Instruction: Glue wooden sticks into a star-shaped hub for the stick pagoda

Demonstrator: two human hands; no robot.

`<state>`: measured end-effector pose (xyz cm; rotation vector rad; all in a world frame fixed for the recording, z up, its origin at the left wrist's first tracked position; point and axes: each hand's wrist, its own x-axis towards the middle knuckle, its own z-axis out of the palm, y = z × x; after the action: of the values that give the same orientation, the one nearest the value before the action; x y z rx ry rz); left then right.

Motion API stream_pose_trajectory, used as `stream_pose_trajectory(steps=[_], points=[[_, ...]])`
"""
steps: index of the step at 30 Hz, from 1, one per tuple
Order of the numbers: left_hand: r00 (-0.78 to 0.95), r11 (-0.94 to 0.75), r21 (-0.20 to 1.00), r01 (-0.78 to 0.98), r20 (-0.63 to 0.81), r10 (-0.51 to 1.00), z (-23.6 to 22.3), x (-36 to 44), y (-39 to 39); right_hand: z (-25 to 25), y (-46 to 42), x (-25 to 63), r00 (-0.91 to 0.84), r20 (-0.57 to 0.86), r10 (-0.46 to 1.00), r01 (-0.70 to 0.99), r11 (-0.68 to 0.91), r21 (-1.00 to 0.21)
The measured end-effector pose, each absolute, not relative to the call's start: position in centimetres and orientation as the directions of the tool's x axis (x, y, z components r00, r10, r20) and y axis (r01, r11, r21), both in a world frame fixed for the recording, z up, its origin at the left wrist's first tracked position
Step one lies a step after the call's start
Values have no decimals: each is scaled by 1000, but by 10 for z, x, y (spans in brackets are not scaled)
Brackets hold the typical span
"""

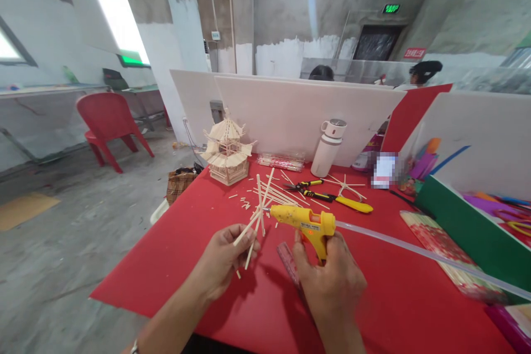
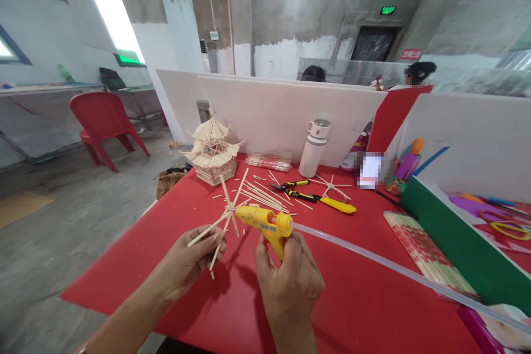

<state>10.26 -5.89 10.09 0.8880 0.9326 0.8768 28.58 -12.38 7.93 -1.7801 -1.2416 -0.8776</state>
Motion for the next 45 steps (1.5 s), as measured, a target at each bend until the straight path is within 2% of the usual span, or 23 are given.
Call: stream_pose_trajectory(steps=[9,24,45], points=[[357,423,869,-258,-321,877,95,108,-63,77,-124,288,196,896,398,974,-185,-131],[384,494,813,-309,-369,846,93,110,-67,75,-125,288,224,864,451,973,-157,-170],[401,520,797,-308,-387,830,90,111,-70,75,-127,288,194,857,478,980,-141,-144]])
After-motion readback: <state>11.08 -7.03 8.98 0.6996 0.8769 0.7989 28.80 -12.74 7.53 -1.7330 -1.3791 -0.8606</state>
